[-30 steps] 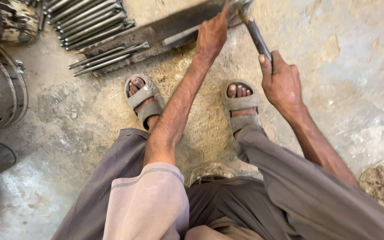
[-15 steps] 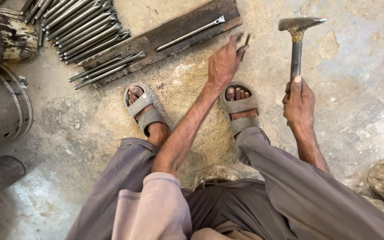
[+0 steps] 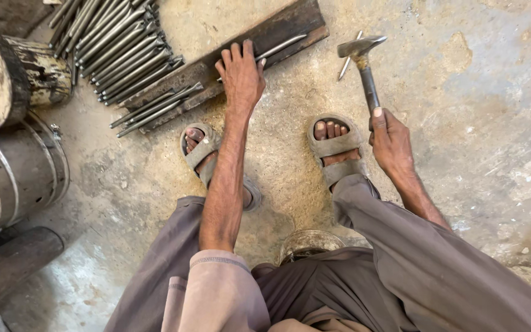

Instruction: The person repeatedly places metal rods on a wooden block and strikes them with a hammer to shape the ends. The person picks up each rod, positions it, hammers it, and sets it aside, continuing the cycle throughout the clip.

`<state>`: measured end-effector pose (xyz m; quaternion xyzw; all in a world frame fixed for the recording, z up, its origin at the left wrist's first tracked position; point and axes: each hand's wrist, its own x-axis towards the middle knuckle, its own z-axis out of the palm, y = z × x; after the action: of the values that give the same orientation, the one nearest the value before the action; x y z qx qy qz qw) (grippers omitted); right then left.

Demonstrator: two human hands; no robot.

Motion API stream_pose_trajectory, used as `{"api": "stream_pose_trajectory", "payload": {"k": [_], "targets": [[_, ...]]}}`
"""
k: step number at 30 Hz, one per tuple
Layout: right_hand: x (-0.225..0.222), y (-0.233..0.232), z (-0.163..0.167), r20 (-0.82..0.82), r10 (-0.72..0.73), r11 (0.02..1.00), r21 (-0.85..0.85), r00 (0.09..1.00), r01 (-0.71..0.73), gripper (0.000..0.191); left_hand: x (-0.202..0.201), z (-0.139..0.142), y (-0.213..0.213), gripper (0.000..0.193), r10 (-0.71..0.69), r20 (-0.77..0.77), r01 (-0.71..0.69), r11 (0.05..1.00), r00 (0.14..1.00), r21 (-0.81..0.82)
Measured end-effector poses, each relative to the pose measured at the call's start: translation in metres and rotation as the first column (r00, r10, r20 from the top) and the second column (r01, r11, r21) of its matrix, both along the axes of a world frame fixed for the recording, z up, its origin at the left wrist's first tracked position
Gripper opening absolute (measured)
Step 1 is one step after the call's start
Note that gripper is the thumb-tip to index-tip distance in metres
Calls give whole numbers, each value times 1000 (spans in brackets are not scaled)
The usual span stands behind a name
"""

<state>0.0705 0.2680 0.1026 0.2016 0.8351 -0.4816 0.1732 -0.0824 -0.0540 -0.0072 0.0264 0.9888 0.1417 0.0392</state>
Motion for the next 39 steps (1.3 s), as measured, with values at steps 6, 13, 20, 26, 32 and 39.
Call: {"api": "stream_pose_trajectory", "payload": {"k": [6,13,20,26,32,39], "targets": [[-9,-8,13,-50,78,996,43,996,-76,50,28,-4,22,35,67,-24,-53,924,997,378],[-24,-6,13,-130,214,971,134,968,-197,46,95,-25,50,51,129,314,-298,757,941,582],[-39,-9,-23,-144,358,916,244,923,-318,43,96,-40,32,50,118,288,-279,736,950,617],[-36,-8,-50,-265,464,873,300,845,-385,44,90,-51,31,47,59,379,-318,669,924,672],[-49,-31,-46,-186,485,856,302,855,-420,43,90,-49,31,46,50,322,-277,644,945,713],[-46,-16,-25,-531,395,916,167,750,-364,45,91,-46,31,45,81,316,-291,647,945,705]]}}
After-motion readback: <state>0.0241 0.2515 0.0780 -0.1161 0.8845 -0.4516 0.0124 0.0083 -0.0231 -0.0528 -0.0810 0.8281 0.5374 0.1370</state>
